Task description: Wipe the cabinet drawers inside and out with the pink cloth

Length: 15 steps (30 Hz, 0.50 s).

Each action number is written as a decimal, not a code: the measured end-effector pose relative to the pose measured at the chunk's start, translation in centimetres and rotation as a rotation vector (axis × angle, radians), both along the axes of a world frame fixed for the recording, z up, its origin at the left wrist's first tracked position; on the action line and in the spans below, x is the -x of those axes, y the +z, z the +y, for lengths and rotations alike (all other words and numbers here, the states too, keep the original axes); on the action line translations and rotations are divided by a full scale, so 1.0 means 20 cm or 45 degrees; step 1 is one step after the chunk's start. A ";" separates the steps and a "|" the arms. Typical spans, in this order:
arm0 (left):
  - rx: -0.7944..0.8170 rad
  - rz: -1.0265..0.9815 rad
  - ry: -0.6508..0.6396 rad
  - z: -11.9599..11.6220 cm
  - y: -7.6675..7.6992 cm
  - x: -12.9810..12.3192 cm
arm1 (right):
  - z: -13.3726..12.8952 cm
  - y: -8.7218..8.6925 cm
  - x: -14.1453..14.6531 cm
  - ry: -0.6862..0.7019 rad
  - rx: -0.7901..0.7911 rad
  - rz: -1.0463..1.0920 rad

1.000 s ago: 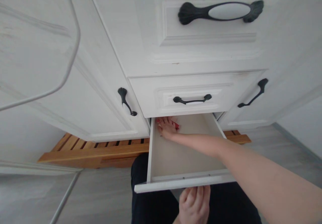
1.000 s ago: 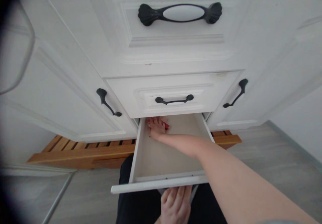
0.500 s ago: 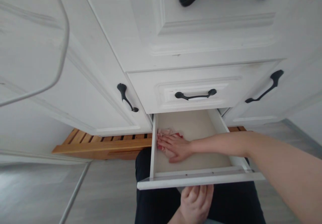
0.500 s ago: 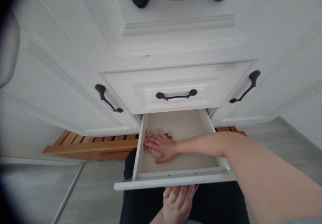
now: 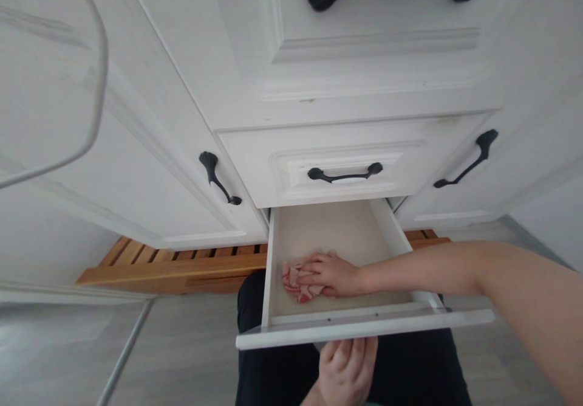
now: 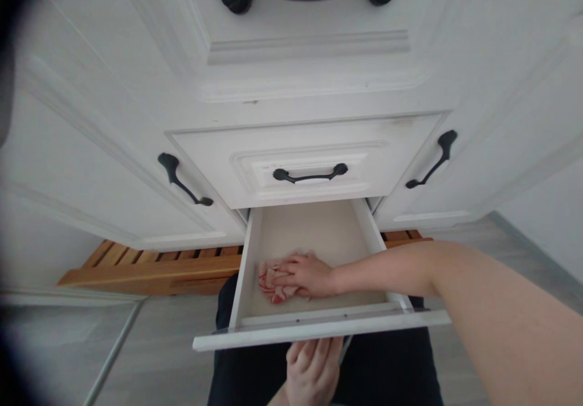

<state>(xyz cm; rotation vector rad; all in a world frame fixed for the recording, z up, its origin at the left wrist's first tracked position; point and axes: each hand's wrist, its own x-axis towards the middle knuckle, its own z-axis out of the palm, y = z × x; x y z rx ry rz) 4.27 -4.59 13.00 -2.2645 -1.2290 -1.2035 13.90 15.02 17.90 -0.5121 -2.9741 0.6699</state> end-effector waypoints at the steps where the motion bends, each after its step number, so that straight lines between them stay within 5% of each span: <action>1: -0.006 -0.005 0.004 0.00 0.00 0.00 | 0.02 0.01 -0.01 0.041 0.014 0.004; 4: -0.025 -0.003 0.031 0.00 -0.01 0.00 | 0.16 0.07 -0.03 -0.079 0.017 0.041; 9: -0.027 0.005 0.013 0.00 -0.01 0.00 | 0.54 0.16 -0.03 -0.834 -0.067 0.144; 12: -0.002 -0.012 0.038 0.01 0.02 0.00 | 0.65 0.15 0.00 -0.830 -0.002 0.138; 15: 0.019 -0.039 0.019 0.01 0.06 0.00 | 0.63 0.10 0.03 -0.822 0.031 0.050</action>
